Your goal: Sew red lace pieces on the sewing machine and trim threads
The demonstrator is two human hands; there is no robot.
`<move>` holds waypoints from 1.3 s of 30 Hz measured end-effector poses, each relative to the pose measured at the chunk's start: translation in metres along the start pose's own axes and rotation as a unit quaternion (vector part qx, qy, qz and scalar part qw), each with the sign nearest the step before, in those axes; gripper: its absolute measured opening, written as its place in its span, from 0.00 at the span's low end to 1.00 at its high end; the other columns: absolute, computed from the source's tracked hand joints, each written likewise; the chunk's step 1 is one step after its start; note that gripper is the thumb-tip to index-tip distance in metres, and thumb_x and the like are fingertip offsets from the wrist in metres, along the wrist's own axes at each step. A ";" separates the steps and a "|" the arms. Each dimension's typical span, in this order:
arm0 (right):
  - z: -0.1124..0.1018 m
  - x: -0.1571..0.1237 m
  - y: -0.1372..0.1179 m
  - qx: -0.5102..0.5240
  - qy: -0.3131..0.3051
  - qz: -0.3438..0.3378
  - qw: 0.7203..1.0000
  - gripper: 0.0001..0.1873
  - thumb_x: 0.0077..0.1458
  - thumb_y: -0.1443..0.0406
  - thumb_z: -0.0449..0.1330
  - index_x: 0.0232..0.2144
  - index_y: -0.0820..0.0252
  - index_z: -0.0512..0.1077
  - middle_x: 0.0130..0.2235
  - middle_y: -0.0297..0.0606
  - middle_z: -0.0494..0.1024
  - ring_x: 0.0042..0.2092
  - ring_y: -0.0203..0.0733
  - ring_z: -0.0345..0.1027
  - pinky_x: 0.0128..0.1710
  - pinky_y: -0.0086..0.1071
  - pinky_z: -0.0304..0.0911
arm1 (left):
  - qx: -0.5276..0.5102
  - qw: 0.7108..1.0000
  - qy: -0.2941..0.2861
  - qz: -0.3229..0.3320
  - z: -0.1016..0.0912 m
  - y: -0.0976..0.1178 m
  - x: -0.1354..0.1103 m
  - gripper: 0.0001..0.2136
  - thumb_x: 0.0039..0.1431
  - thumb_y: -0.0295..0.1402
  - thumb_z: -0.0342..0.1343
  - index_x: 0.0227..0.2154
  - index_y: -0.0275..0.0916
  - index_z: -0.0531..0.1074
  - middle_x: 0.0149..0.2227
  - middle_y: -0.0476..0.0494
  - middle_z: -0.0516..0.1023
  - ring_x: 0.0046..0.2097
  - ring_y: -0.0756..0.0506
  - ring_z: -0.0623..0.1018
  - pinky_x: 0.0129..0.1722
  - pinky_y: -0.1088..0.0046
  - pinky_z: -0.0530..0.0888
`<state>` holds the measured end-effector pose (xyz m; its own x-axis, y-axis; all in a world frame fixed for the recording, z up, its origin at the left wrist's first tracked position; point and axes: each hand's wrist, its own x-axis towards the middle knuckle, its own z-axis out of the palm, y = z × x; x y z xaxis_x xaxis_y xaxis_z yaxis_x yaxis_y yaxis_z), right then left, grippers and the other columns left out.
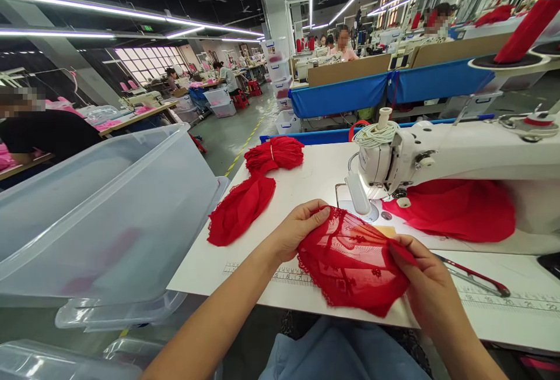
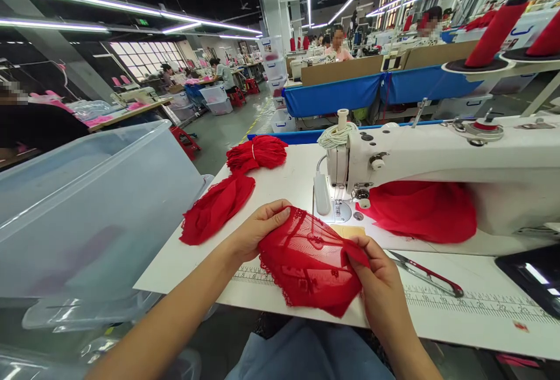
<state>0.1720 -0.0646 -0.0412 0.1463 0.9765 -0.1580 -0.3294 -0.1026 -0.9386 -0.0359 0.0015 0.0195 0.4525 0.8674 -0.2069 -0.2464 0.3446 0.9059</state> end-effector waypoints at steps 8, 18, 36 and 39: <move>0.011 -0.031 -0.007 -0.290 0.022 -0.348 0.891 0.15 0.52 0.60 0.65 0.44 0.52 0.73 0.41 0.41 0.77 0.36 0.42 0.71 0.38 0.36 0.68 | 0.069 0.995 0.048 0.060 0.030 0.001 -0.021 0.15 0.56 0.45 0.61 0.33 0.37 0.70 0.28 0.52 0.70 0.29 0.54 0.69 0.29 0.80 0.67; 0.015 -0.030 -0.013 0.083 -0.040 0.079 0.993 0.27 0.44 0.55 0.71 0.48 0.52 0.76 0.41 0.41 0.82 0.40 0.47 0.77 0.38 0.34 0.72 | 0.327 0.931 -0.107 0.122 0.051 -0.016 -0.041 0.12 0.68 0.33 0.45 0.45 0.38 0.72 0.43 0.42 0.77 0.45 0.46 0.76 0.46 0.69 0.71; -0.005 -0.029 -0.022 0.183 -0.020 0.172 0.968 0.21 0.45 0.60 0.71 0.44 0.51 0.79 0.45 0.40 0.82 0.46 0.48 0.76 0.44 0.35 0.71 | 0.136 0.985 -0.094 -0.042 0.037 -0.031 -0.005 0.22 0.48 0.52 0.64 0.32 0.36 0.68 0.29 0.51 0.67 0.30 0.53 0.65 0.30 0.76 0.60; -0.002 -0.031 -0.023 0.177 -0.031 0.160 0.971 0.20 0.47 0.59 0.70 0.45 0.52 0.79 0.45 0.41 0.82 0.46 0.49 0.76 0.45 0.36 0.71 | 0.162 0.981 -0.101 -0.042 0.038 -0.030 -0.003 0.22 0.48 0.52 0.63 0.29 0.37 0.67 0.26 0.52 0.65 0.28 0.53 0.63 0.28 0.75 0.57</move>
<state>0.1774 -0.0930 -0.0153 -0.0697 0.9163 -0.3945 -0.6500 -0.3417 -0.6788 0.0028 -0.0256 0.0067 0.6285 0.7406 -0.2377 0.0697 0.2507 0.9656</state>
